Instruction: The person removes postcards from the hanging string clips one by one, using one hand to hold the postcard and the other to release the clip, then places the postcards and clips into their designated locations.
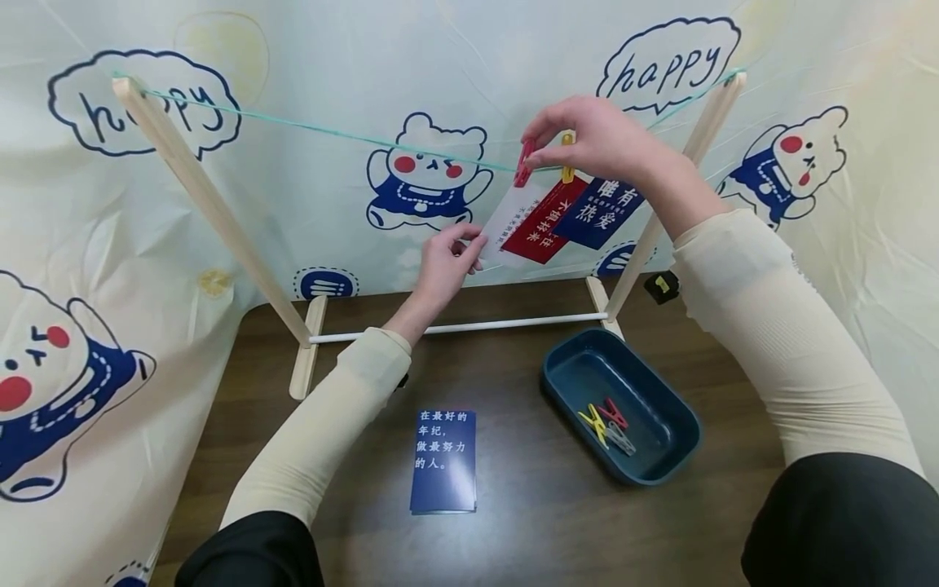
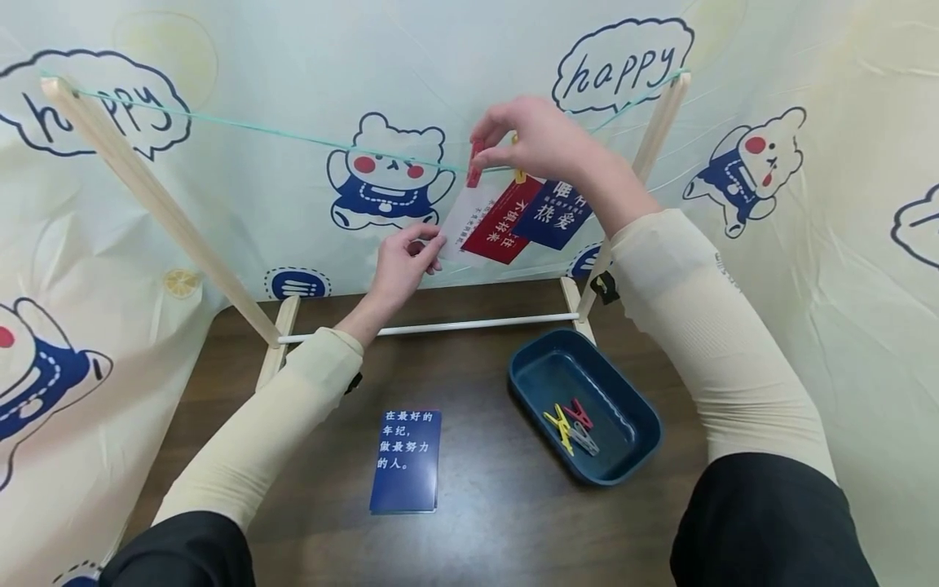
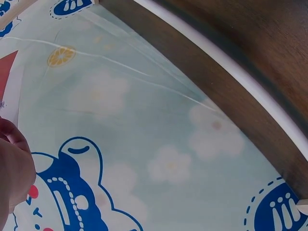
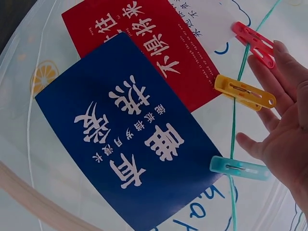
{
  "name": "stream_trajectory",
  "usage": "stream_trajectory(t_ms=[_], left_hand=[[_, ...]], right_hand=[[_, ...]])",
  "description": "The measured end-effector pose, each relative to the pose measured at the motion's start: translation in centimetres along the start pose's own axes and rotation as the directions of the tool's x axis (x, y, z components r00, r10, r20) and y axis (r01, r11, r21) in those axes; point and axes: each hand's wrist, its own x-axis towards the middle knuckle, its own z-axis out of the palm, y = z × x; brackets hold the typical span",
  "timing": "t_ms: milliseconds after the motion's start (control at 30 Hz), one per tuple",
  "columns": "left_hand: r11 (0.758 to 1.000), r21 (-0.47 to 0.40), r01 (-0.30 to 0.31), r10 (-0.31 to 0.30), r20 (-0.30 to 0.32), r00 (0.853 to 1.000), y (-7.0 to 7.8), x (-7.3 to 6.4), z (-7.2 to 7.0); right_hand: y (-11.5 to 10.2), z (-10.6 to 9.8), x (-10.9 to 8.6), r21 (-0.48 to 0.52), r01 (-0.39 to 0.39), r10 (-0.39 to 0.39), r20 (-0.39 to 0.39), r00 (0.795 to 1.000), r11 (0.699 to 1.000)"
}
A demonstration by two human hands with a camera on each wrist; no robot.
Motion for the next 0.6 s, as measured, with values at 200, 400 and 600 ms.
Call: stream_trajectory(t_ms=[200, 400, 600], left_hand=[[1.0, 0.003, 0.019, -0.019, -0.013, 1.0, 0.2, -0.1, -0.6], [1.0, 0.019, 0.008, -0.007, -0.017, 1.0, 0.6, -0.1, -0.9], [0.999, 0.033, 0.002, -0.001, -0.026, 1.0, 1.0, -0.2, -1.3]], right_hand=[[-0.1, 0.1, -0.2, 0.022, 0.015, -0.014, -0.029, 0.999, 1.0], [0.0, 0.1, -0.5, 0.03, 0.014, -0.012, -0.085, 0.996, 0.999], [-0.2, -0.2, -0.8, 0.033, 0.012, -0.008, -0.109, 0.994, 0.999]])
